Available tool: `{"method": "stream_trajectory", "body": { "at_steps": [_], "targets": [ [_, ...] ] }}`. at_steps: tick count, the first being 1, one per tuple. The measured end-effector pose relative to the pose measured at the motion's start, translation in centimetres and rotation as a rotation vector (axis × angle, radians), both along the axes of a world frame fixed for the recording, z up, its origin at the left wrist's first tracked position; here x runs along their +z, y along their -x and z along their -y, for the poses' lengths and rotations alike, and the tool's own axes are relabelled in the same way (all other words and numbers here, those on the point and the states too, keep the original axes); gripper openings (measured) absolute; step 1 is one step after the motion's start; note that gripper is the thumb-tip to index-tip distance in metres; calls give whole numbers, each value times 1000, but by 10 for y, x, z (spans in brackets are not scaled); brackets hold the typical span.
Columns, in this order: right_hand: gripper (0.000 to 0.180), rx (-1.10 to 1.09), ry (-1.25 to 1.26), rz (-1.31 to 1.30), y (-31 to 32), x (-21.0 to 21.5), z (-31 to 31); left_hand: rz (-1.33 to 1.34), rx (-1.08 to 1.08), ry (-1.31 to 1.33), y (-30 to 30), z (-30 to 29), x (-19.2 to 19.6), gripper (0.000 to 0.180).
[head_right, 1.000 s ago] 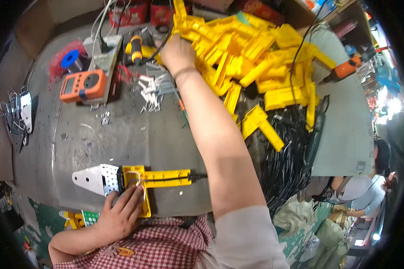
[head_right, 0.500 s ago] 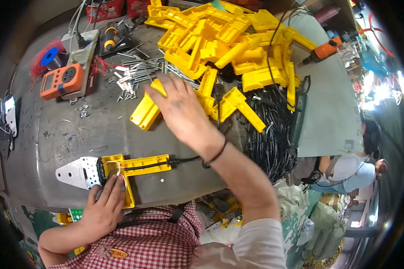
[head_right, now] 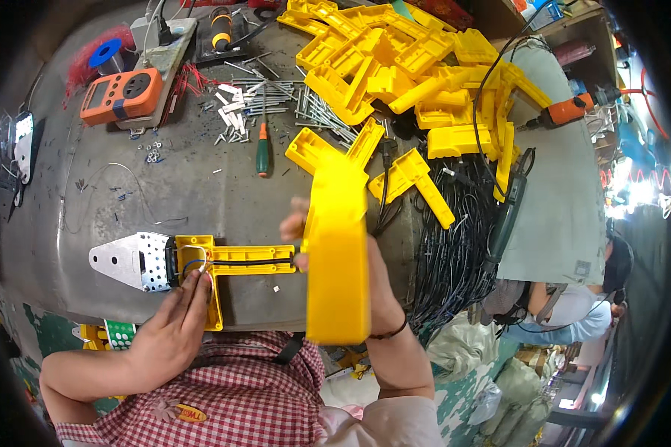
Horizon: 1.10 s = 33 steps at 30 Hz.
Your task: The person assembles electrical devices by joining yellow plastic shells, metal plates, and wires with screws using an electric screwdriver, pliers, and a soldering iron.
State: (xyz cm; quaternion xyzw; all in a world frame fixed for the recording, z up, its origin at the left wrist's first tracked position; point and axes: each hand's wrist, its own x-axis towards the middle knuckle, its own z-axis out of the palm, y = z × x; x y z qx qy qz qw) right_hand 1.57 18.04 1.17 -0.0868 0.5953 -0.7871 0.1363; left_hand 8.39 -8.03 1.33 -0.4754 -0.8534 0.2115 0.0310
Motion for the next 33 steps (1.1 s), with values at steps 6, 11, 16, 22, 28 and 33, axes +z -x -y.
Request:
{"method": "stream_trajectory", "body": {
  "at_steps": [6, 11, 16, 22, 28, 33],
  "targets": [
    [53, 85, -194, -264, -4, -15, -1, 10, 8, -39, 0, 2, -1, 47],
    [47, 124, -61, -41, 1, -23, 7, 38, 13, -36, 0, 3, -1, 47],
    [54, 125, -977, -588, -10, -22, 38, 190, 5, -179, -7, 11, -8, 45],
    [65, 116, -1255, -765, -17, -27, 60, 433, -241, -792, -4, 63, -20, 26],
    [58, 118, -1373, -904, -12, -26, 55, 468, 323, -895, 63, 19, -16, 69],
    [25, 453, -1130, -632, 24, -28, 49, 465, 487, -1026, 47, 52, -64, 77]
  ]
}}
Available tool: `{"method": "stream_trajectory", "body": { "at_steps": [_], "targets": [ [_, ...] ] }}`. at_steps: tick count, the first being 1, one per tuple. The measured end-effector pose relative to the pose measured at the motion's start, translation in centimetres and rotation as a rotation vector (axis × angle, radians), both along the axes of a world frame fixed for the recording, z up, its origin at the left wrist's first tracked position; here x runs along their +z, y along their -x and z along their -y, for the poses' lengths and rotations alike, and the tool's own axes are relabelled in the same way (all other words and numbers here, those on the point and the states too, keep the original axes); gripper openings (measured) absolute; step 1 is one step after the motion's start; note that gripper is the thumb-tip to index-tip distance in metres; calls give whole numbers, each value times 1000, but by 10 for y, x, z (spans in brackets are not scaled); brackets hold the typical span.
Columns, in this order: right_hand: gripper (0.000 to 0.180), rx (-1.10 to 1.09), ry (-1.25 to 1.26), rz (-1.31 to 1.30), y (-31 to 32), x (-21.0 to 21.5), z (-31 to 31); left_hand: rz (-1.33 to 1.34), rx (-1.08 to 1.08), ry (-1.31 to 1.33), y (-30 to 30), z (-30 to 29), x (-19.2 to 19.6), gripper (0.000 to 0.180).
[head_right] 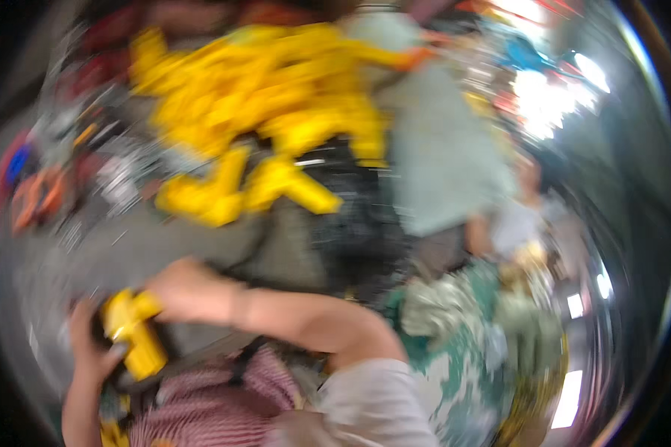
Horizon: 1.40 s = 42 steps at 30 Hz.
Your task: The person assembles electrical devices by joining yellow plastic shells, metal plates, and wires with screws using an electric screwdriver, pliers, and a soldering iron.
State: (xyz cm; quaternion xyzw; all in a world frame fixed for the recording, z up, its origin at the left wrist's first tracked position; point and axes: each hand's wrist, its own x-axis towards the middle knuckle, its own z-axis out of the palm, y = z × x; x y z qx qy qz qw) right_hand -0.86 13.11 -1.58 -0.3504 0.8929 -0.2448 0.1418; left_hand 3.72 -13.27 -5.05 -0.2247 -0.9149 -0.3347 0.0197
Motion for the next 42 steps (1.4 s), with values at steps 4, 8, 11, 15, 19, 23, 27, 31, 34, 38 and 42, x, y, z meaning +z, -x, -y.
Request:
{"method": "stream_trajectory", "body": {
  "at_steps": [4, 8, 11, 15, 19, 23, 27, 31, 34, 38, 42],
  "targets": [
    [32, 15, 38, -190, 3, -29, 18, -223, -92, 206, 14, 23, -8, 58],
    [42, -22, -50, -246, 15, -48, 11, -196, -222, 255, 24, -43, 42, 52],
    [39, -62, -94, -263, 10, -43, 15, -229, -269, 366, 20, -67, 50, 55],
    [32, 63, -150, -349, 16, -48, 9, -122, -230, 392, 15, -87, 68, 55],
    [27, -30, 64, 143, 76, -17, -26, 55, -174, 453, 16, -100, 74, 43],
    [15, 64, 212, -600, 98, -58, 25, 17, -147, 430, 11, -94, 72, 36],
    [13, 42, -124, -794, 90, -61, 35, 337, -42, 384, 63, -76, 103, 25],
    [25, -46, -49, -883, 90, -39, 32, -194, 27, 319, 130, -43, 22, 30],
    [29, -122, 42, -955, 94, -47, 28, -320, -64, 395, 130, -48, 22, 22],
    [20, 17, -90, -682, 89, -44, 50, -174, -54, 510, 127, -36, 9, 26],
    [7, -67, 108, -470, 97, -25, 19, -169, -114, 176, 137, -47, 25, 21]
  ]
}}
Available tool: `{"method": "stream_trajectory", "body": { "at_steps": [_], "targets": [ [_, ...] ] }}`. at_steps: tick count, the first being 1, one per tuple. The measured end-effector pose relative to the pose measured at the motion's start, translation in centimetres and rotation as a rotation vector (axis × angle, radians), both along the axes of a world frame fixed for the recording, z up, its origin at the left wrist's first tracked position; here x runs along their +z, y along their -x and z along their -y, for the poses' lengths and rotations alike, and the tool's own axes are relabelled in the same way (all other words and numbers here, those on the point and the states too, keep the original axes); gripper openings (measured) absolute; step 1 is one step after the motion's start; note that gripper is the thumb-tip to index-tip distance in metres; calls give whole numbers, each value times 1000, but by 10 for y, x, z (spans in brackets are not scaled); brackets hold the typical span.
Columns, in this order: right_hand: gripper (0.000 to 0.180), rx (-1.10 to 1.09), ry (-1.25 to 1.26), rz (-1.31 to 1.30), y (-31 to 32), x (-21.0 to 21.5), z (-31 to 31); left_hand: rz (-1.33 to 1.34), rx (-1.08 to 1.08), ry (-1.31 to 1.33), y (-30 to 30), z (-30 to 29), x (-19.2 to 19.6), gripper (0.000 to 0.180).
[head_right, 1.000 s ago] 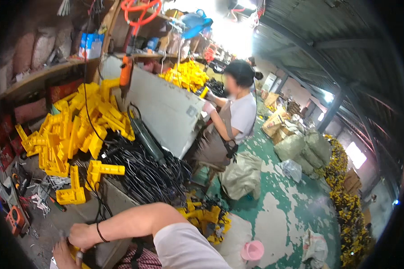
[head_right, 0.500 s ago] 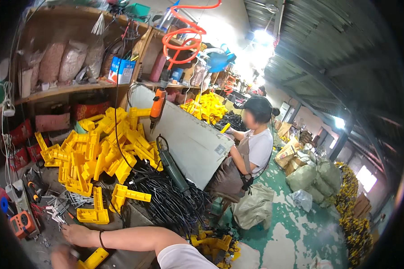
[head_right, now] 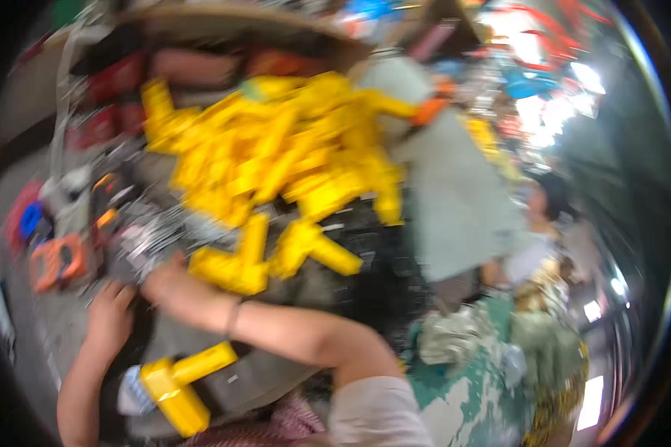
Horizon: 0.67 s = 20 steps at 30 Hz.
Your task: The person assembles electrical devices by joining yellow plastic shells, metal plates, and wires with screws using an electric screwdriver, pliers, and a soldering iron.
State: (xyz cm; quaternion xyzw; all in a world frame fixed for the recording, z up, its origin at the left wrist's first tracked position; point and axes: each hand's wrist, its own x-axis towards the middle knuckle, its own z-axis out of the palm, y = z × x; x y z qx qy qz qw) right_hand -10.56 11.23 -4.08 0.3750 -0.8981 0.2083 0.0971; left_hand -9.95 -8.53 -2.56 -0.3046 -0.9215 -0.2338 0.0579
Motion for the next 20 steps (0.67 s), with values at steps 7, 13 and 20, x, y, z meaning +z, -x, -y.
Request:
{"method": "stream_trajectory", "body": {
  "at_steps": [7, 13, 20],
  "targets": [
    [19, -216, 214, 500, 2, 25, -20, 178, 64, -170, -13, 7, 18, 30],
    [17, -259, 188, 480, -25, 30, -32, 23, -186, 249, -19, -29, 14, 22],
    [16, -244, 252, 373, -12, 0, -13, -280, -123, 322, -27, 0, -27, 25]
  ]
}}
